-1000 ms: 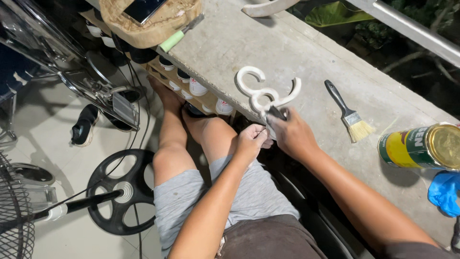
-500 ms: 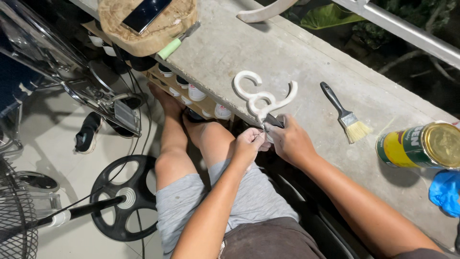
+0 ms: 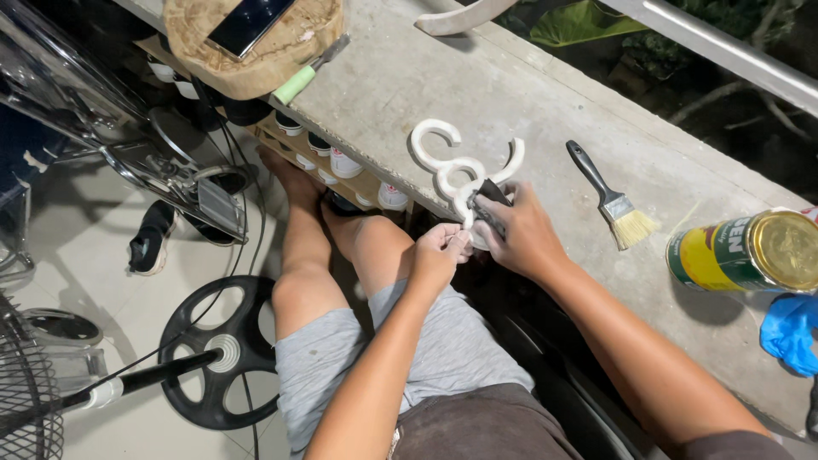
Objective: The person sands a white, script-style wooden cutout using a piece of sandpaper held by hand, then uses a brush to clear away dust.
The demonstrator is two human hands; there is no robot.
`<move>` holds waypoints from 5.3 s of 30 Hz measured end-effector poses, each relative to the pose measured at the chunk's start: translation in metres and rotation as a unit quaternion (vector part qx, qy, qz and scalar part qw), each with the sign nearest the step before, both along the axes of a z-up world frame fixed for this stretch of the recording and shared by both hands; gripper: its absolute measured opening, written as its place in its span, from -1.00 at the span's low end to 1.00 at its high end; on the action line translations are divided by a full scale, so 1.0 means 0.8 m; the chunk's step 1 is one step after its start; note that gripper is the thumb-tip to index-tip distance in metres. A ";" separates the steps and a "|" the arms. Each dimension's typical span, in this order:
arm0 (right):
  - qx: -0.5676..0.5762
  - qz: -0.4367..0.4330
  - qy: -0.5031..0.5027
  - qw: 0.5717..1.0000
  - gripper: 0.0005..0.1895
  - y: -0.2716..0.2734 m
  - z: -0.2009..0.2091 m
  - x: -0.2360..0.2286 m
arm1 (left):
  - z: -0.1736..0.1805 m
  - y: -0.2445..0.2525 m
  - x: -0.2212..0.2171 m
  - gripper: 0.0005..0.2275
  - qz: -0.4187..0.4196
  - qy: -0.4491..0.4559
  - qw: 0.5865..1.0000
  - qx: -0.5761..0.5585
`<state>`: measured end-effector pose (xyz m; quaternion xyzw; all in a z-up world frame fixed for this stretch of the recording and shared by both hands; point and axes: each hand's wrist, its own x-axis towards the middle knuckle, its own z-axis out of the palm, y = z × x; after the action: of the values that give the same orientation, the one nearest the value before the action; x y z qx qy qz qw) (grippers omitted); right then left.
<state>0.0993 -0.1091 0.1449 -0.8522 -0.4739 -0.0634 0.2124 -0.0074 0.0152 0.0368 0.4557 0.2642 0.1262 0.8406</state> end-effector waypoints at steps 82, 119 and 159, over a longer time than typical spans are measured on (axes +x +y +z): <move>-0.050 0.043 -0.070 0.995 -0.80 0.002 0.009 0.007 | 0.189 0.087 0.046 -0.44 -0.283 0.181 0.658 0.674; -0.085 0.150 -0.104 0.979 -0.79 -0.004 -0.016 0.061 | 0.180 0.089 0.052 -0.40 -0.289 0.190 0.653 0.673; -0.231 -0.039 0.120 0.965 -0.63 0.009 0.051 0.079 | 0.186 0.089 0.050 -0.47 -0.282 0.191 0.673 0.657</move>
<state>0.1626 -0.1019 0.1855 -0.8974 -0.4130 0.1423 0.0619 0.0324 0.0864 0.1853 0.9572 0.1273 -0.0654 0.2515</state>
